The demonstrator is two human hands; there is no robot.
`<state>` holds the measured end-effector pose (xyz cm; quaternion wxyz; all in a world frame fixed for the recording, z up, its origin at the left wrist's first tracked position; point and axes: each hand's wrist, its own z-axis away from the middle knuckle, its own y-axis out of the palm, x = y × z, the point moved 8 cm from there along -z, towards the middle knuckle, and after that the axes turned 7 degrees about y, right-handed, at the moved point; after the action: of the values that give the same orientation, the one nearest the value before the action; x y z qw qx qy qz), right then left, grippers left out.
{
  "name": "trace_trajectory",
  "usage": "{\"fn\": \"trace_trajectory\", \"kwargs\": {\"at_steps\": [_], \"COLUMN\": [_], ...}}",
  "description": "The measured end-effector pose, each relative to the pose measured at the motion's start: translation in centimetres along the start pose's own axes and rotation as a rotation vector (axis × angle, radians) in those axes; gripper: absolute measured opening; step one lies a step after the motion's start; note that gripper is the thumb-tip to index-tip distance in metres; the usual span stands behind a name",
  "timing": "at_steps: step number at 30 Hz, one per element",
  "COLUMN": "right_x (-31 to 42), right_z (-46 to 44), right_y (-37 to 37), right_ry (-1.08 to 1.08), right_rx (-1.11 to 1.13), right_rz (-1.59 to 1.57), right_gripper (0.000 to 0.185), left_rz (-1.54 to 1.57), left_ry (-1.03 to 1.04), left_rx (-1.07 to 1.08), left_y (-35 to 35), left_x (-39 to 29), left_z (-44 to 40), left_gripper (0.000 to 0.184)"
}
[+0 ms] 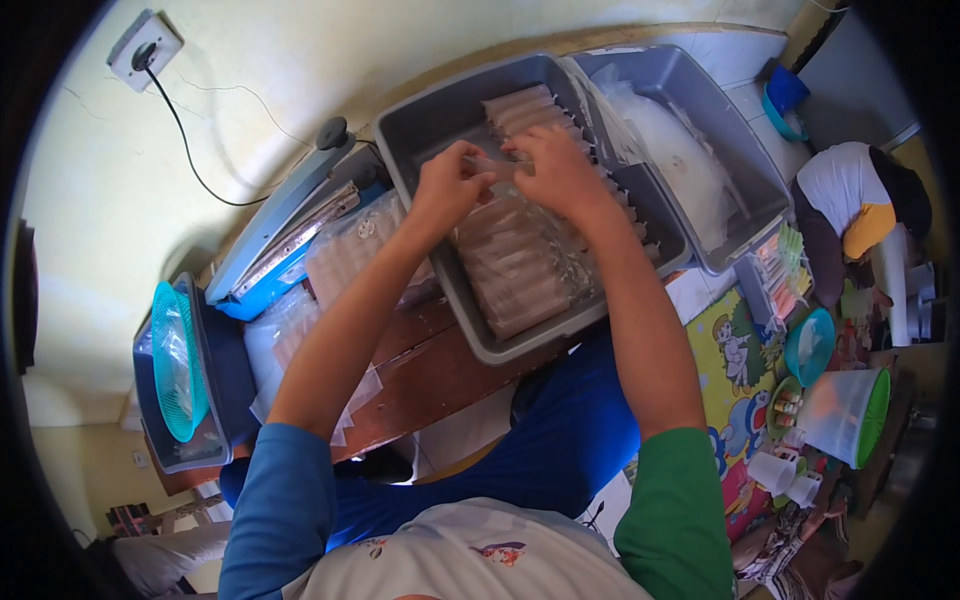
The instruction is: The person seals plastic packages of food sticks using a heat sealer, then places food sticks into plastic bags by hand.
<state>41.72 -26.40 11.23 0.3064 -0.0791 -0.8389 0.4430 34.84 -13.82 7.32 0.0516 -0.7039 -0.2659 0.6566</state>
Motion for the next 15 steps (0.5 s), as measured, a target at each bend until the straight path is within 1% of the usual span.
{"fn": "trace_trajectory", "kwargs": {"at_steps": [2, 3, 5, 6, 8, 15], "right_x": [1.0, 1.2, 1.7, 2.2, 4.0, 10.6], "right_z": [0.2, 0.1, 0.2, 0.3, 0.5, 2.9], "right_y": [0.0, -0.2, 1.0, 1.0, 0.9, 0.7], "right_ry": [-0.1, -0.105, -0.049, -0.057, -0.107, -0.14], "right_rx": [0.026, 0.023, 0.219, 0.218, 0.205, 0.248], "right_rz": [-0.078, -0.081, -0.221, -0.226, -0.303, -0.355], "right_gripper": [0.036, 0.036, 0.036, 0.036, 0.036, 0.033], "left_rz": [0.162, 0.158, 0.393, 0.387, 0.497, 0.567], "left_ry": [-0.054, -0.052, -0.091, -0.09, -0.097, -0.103], "left_rx": [-0.046, -0.05, -0.091, -0.098, -0.113, -0.125], "left_y": [-1.3, -1.9, -3.0, -3.5, -4.4, -8.0], "left_x": [-0.3, -0.5, -0.4, -0.3, 0.1, 0.0], "left_z": [1.2, 1.9, 3.6, 4.4, 6.3, 13.6], "left_gripper": [0.026, 0.026, 0.027, 0.027, 0.028, 0.029]}}
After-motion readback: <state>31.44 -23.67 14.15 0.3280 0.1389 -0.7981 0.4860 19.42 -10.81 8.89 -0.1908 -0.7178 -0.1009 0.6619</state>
